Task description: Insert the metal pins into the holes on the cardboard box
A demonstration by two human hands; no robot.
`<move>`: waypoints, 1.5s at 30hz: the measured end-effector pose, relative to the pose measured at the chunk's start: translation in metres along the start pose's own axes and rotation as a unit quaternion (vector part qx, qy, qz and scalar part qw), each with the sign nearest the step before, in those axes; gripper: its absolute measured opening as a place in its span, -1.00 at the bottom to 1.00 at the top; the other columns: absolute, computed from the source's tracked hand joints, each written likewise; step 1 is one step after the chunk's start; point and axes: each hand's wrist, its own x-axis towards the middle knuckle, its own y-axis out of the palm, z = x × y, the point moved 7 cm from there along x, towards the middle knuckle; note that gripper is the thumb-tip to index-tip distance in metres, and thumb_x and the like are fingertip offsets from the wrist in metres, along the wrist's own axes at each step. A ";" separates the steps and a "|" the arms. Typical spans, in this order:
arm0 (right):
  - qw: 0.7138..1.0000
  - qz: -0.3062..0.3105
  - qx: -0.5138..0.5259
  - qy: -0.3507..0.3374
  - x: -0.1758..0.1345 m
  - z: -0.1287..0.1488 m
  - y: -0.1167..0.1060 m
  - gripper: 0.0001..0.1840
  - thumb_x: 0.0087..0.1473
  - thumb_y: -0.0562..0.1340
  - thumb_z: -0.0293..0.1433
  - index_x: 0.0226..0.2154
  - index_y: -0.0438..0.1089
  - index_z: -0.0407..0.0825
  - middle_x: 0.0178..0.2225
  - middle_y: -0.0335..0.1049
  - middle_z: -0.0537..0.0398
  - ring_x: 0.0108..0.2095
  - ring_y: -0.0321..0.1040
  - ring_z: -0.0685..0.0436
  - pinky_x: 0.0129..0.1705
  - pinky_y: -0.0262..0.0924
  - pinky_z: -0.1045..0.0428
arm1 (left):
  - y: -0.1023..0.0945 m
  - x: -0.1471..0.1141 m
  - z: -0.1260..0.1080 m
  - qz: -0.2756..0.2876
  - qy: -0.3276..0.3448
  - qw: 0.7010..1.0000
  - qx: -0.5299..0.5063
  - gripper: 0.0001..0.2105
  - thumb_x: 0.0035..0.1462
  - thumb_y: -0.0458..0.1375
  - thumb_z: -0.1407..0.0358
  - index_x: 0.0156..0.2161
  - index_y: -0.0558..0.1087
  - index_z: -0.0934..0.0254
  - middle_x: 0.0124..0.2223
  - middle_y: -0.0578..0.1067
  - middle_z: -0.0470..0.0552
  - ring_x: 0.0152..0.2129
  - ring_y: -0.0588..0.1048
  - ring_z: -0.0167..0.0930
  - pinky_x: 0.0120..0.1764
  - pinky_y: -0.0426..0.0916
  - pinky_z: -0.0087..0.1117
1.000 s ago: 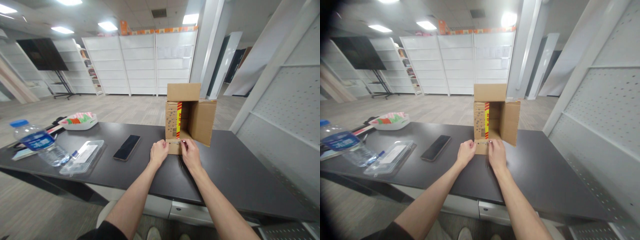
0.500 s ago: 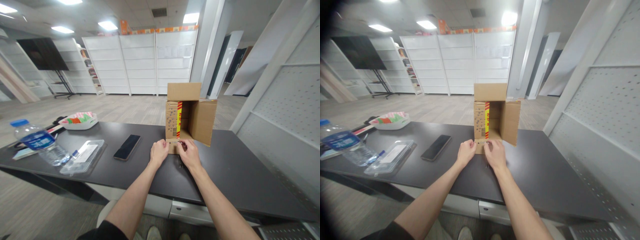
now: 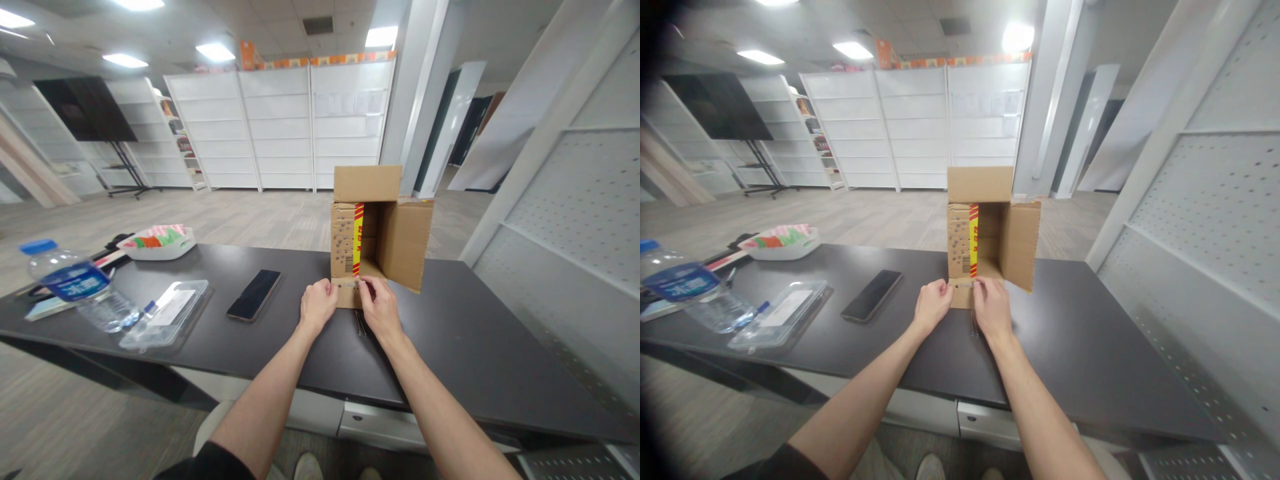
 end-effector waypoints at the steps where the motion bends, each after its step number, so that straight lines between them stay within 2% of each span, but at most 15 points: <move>1: 1.000 0.000 0.004 0.001 0.000 -0.001 0.000 -0.73 0.21 0.03 -0.29 -0.22 0.38 -0.05 -0.25 0.45 -0.06 -0.22 0.35 -0.18 -0.13 0.21 -0.07 | 0.000 0.000 0.000 -0.001 0.002 1.000 -0.001 -0.75 0.13 -0.04 0.24 -0.52 0.33 0.21 -0.52 0.44 -0.01 -0.55 0.37 -0.42 -0.45 0.01 -0.42; 11: 1.000 0.000 0.003 0.012 -0.002 -0.008 0.003 -0.80 0.18 0.04 -0.34 -0.25 0.33 -0.03 -0.30 0.43 -0.01 -0.26 0.35 -0.15 -0.17 0.19 -0.04 | 0.002 0.001 0.002 0.003 -0.004 1.000 0.010 -0.75 0.14 -0.03 0.24 -0.50 0.38 0.21 -0.50 0.46 0.01 -0.53 0.38 -0.41 -0.45 0.02 -0.42; 28: 0.999 -0.004 -0.040 0.017 -0.002 -0.004 -0.002 -0.76 0.13 0.04 -0.39 -0.28 0.40 -0.06 -0.29 0.45 -0.04 -0.24 0.34 -0.17 -0.16 0.17 -0.05 | 0.001 0.001 0.001 -0.001 -0.003 1.000 -0.002 -0.76 0.13 -0.03 0.26 -0.53 0.33 0.21 -0.53 0.42 -0.01 -0.56 0.35 -0.42 -0.46 -0.02 -0.41; 41: 0.996 0.018 -0.080 0.039 -0.003 -0.009 0.002 -0.79 0.06 0.07 -0.43 -0.34 0.42 -0.03 -0.30 0.41 0.00 -0.24 0.30 -0.15 -0.17 0.13 -0.03 | 0.001 0.000 0.000 -0.003 0.005 1.000 -0.002 -0.75 0.14 -0.03 0.23 -0.52 0.35 0.21 -0.53 0.43 -0.02 -0.57 0.34 -0.43 -0.46 -0.01 -0.42; 45: 0.994 0.056 -0.084 0.042 -0.008 -0.006 0.006 -0.79 0.02 0.07 -0.45 -0.36 0.41 -0.01 -0.29 0.41 0.03 -0.24 0.30 -0.15 -0.17 0.07 -0.04 | 0.000 0.000 0.000 -0.004 0.006 1.000 -0.002 -0.75 0.14 -0.03 0.24 -0.52 0.35 0.21 -0.53 0.42 -0.02 -0.56 0.34 -0.42 -0.46 0.00 -0.42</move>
